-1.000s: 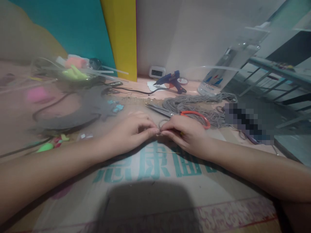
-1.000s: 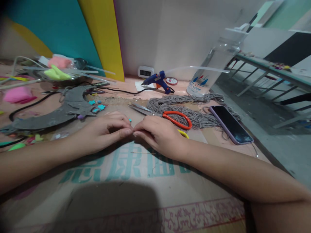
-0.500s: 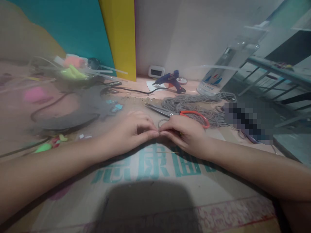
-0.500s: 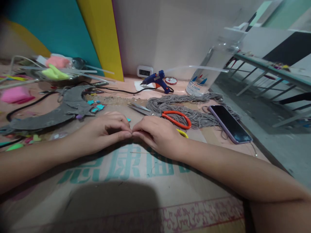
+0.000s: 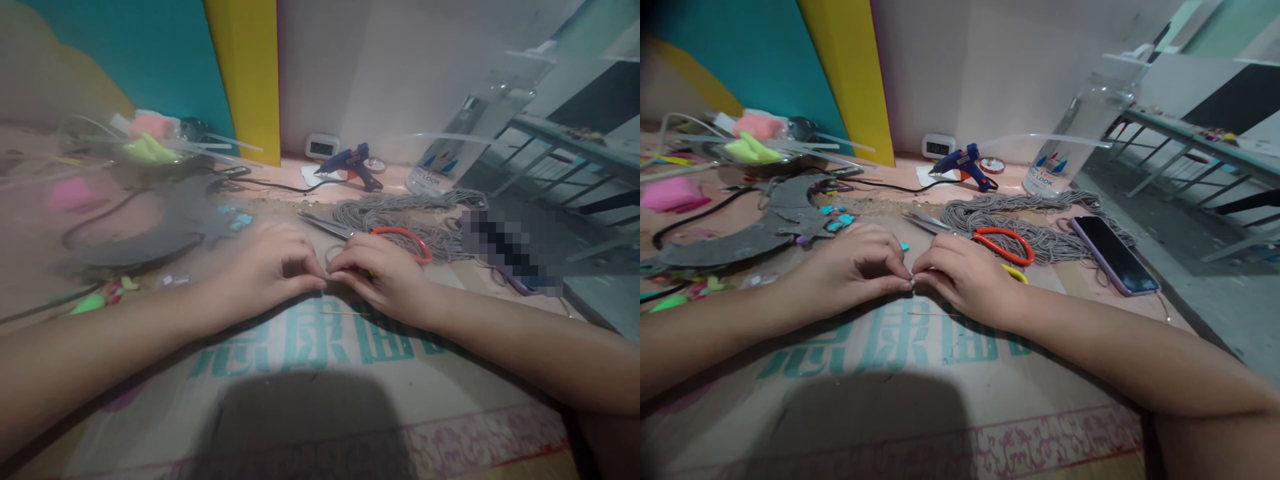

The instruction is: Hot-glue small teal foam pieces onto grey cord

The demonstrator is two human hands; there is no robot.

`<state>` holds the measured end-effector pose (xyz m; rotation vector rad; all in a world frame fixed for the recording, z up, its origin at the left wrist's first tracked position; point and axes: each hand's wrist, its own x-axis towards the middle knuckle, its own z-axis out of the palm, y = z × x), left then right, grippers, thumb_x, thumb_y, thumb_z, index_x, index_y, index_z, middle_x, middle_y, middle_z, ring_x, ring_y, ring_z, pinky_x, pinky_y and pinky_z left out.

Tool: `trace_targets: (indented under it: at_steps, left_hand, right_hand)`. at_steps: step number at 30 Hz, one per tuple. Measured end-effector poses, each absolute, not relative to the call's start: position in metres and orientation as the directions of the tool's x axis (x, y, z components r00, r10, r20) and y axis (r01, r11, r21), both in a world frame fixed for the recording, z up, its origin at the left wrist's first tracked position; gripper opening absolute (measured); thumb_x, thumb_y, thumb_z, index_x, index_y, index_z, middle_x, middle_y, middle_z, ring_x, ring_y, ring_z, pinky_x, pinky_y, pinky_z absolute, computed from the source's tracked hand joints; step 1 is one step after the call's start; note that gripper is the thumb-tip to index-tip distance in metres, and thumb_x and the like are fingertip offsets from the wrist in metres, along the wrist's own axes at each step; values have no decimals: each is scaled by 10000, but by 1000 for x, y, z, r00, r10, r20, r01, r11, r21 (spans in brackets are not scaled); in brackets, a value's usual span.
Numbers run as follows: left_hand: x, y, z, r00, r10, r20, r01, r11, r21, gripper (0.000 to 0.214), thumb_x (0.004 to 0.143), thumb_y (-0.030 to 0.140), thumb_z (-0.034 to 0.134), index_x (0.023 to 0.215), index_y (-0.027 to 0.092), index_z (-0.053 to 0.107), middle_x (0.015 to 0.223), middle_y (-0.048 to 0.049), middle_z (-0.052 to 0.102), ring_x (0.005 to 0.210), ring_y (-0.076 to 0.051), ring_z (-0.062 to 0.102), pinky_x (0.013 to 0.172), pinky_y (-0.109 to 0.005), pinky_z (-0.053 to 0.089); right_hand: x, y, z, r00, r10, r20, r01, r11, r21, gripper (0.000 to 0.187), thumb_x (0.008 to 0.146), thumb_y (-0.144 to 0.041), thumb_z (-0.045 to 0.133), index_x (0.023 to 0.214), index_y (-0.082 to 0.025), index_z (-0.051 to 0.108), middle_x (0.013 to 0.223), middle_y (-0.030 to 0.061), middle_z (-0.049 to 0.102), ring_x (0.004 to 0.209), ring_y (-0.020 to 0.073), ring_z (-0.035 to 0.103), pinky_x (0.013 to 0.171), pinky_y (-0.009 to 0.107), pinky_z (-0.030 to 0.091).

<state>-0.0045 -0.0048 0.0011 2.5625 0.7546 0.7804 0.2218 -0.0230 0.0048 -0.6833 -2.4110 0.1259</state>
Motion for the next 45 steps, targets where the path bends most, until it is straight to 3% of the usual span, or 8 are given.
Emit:
trace_targets:
  at_steps: [14,23,26,30,33,38,41,45]
  left_hand:
    - [-6,-10,3,724,497,479,437,-867,239,193,898,344,656,766,204,631,778,9,617,820,-185,546,781,-347,306]
    - [-8,-11,-1,749,430,504,425,-895,132,166,922,340,604,805,223,590,819,-4,629,902,-207,556,835,-376,336]
    - [-7,-11,0,715,495,493,482,-860,166,52,911,259,570,946,225,589,952,-33,654,985,-227,564,873,-382,375]
    - [-8,-3,4,519,723,456,636,-683,358,330,819,174,505,1146,172,546,1140,-100,634,1060,-256,574,917,-413,444]
    - [-12,8,4,449,816,363,701,-574,423,322,841,201,440,1120,168,597,1138,-95,660,1075,-263,589,951,-437,458]
    - [-15,14,0,535,809,245,757,-587,287,311,898,311,453,1067,189,684,1116,-95,684,1092,-309,574,973,-503,428]
    - [-12,6,3,541,777,321,724,-625,291,310,912,333,466,1093,188,672,1140,-101,667,1109,-303,555,977,-493,411]
    - [-7,-7,10,600,680,420,594,-731,335,304,952,379,465,960,206,715,1007,-72,669,999,-254,564,897,-421,398]
  right_hand:
    - [220,-25,8,-698,471,539,420,879,-224,138,959,-256,571,911,-161,659,748,22,574,685,128,520,617,248,419]
    - [220,-26,8,-694,469,546,416,880,-227,130,948,-269,593,914,-171,672,726,10,567,653,121,500,601,249,399]
    - [220,-24,7,-656,512,554,424,858,-290,97,927,-231,618,882,-166,675,702,-1,558,648,113,504,605,240,402]
    - [222,-22,8,-588,590,554,447,807,-386,63,902,-201,639,854,-177,672,720,-6,581,661,108,533,615,234,413]
    - [222,-21,8,-572,619,538,461,785,-414,76,907,-208,631,856,-178,679,738,-1,600,670,107,551,630,237,427]
    - [221,-21,8,-567,633,528,469,774,-425,98,921,-207,610,871,-164,682,759,12,612,694,111,567,649,240,441]
    - [222,-21,7,-570,629,529,465,777,-424,98,928,-207,601,882,-169,679,769,15,620,708,115,575,660,245,445]
    - [223,-21,7,-587,590,554,453,807,-379,80,927,-210,603,897,-178,670,767,15,613,710,127,566,653,254,439]
